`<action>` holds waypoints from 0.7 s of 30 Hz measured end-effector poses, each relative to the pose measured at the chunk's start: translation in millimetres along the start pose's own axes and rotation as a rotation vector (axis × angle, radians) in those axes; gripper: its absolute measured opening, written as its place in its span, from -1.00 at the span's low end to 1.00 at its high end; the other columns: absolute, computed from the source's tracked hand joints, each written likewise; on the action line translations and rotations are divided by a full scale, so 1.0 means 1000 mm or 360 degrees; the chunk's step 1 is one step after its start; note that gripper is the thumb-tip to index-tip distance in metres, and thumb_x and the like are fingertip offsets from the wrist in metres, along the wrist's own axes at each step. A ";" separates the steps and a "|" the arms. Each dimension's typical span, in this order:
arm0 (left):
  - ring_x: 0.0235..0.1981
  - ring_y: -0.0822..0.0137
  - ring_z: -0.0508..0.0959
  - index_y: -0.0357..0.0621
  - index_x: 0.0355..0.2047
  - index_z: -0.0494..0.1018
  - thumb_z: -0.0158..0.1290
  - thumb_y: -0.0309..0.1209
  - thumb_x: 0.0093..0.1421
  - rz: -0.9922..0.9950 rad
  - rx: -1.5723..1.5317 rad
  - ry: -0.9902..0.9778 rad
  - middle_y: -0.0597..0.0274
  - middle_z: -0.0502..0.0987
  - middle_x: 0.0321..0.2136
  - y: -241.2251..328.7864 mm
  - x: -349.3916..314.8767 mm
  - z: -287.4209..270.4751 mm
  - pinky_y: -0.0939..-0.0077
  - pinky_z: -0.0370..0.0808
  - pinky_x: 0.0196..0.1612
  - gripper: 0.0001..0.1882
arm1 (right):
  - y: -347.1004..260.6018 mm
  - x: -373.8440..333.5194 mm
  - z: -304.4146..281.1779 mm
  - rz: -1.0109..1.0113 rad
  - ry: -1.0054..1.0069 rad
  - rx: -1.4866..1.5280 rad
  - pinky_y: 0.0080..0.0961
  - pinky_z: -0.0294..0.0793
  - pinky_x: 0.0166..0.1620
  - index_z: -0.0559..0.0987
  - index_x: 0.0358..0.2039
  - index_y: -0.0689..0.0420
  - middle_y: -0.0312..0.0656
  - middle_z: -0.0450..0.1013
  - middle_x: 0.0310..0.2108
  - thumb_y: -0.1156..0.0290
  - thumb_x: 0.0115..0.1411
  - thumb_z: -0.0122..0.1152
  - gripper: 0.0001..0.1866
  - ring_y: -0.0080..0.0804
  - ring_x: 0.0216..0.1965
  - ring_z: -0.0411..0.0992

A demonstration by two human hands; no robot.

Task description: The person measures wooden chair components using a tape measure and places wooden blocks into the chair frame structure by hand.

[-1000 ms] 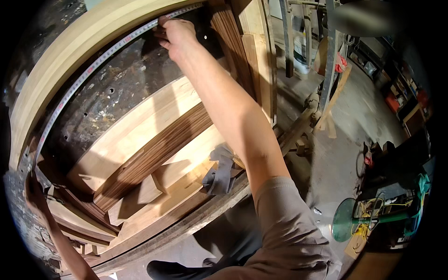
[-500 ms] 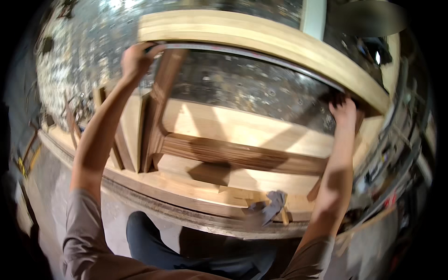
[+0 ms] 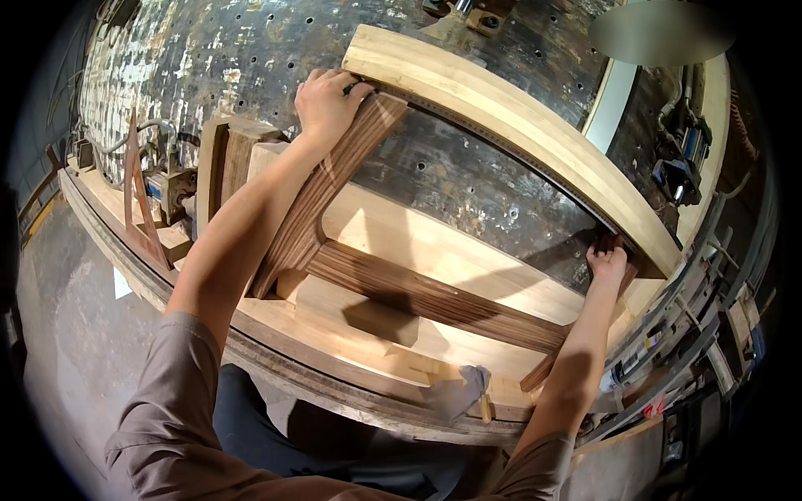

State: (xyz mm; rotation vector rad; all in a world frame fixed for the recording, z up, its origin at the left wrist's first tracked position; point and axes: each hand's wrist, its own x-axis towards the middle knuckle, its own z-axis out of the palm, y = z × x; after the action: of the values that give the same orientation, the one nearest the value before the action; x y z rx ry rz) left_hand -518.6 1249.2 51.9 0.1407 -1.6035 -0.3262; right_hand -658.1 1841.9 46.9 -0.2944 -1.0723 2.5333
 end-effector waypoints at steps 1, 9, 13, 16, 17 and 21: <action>-0.23 0.25 0.49 -0.02 -0.48 0.62 0.17 -0.08 0.01 0.0003 -0.0003 0.0000 0.33 0.60 -0.40 0.000 0.000 0.000 0.32 0.37 -0.16 -0.72 | 0.001 -0.001 0.000 -0.0031 0.0014 -0.0005 -0.21 0.24 -0.06 0.54 -0.26 -0.22 -0.48 0.40 -0.15 0.21 0.29 -0.04 -0.85 -0.52 -0.16 0.32; -0.24 0.26 0.49 0.01 -0.48 0.63 0.18 -0.10 0.00 -0.0009 0.0015 -0.0064 0.34 0.60 -0.44 -0.002 0.003 -0.004 0.32 0.36 -0.17 -0.74 | 0.003 -0.006 0.004 -0.0060 0.0005 -0.0016 -0.23 0.25 -0.04 0.54 -0.27 -0.22 -0.51 0.40 -0.16 0.20 0.29 -0.04 -0.85 -0.54 -0.14 0.31; -0.28 0.28 0.48 0.02 -0.53 0.63 0.22 -0.12 -0.06 -0.0009 -0.0056 0.0002 0.37 0.60 -0.49 -0.001 0.003 -0.002 0.26 0.34 -0.17 -0.77 | 0.000 -0.010 0.006 -0.0058 0.0008 -0.0032 -0.23 0.25 -0.03 0.54 -0.29 -0.23 -0.52 0.39 -0.14 0.22 0.28 -0.05 -0.85 -0.55 -0.10 0.31; -0.29 0.29 0.47 0.02 -0.56 0.63 0.24 -0.13 -0.09 0.0000 -0.0083 0.0050 0.38 0.60 -0.52 -0.001 0.003 -0.001 0.26 0.33 -0.18 -0.78 | 0.001 -0.011 0.006 -0.0084 0.0021 -0.0004 -0.23 0.25 -0.02 0.54 -0.29 -0.25 -0.53 0.39 -0.13 0.23 0.28 -0.06 -0.84 -0.55 -0.08 0.31; -0.29 0.29 0.47 0.02 -0.56 0.63 0.24 -0.13 -0.09 -0.0007 -0.0070 0.0034 0.38 0.60 -0.52 -0.002 0.004 -0.002 0.26 0.33 -0.19 -0.78 | 0.002 -0.011 0.006 -0.0078 0.0008 -0.0005 -0.23 0.25 -0.02 0.54 -0.29 -0.26 -0.53 0.39 -0.14 0.23 0.28 -0.05 -0.84 -0.56 -0.08 0.31; -0.29 0.30 0.47 0.02 -0.56 0.63 0.24 -0.14 -0.10 0.0017 -0.0051 0.0016 0.38 0.60 -0.53 -0.002 0.004 -0.003 0.29 0.34 -0.20 -0.78 | 0.002 -0.012 0.006 -0.0067 0.0033 -0.0011 -0.23 0.26 -0.02 0.54 -0.31 -0.25 -0.53 0.41 -0.17 0.23 0.27 -0.03 -0.86 -0.58 -0.10 0.33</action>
State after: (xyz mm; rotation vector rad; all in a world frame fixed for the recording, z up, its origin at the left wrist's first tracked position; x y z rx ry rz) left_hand -516.0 1245.6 54.8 0.1091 -1.5880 -0.3426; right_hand -650.3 1831.6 50.0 -0.2966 -1.0685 2.4848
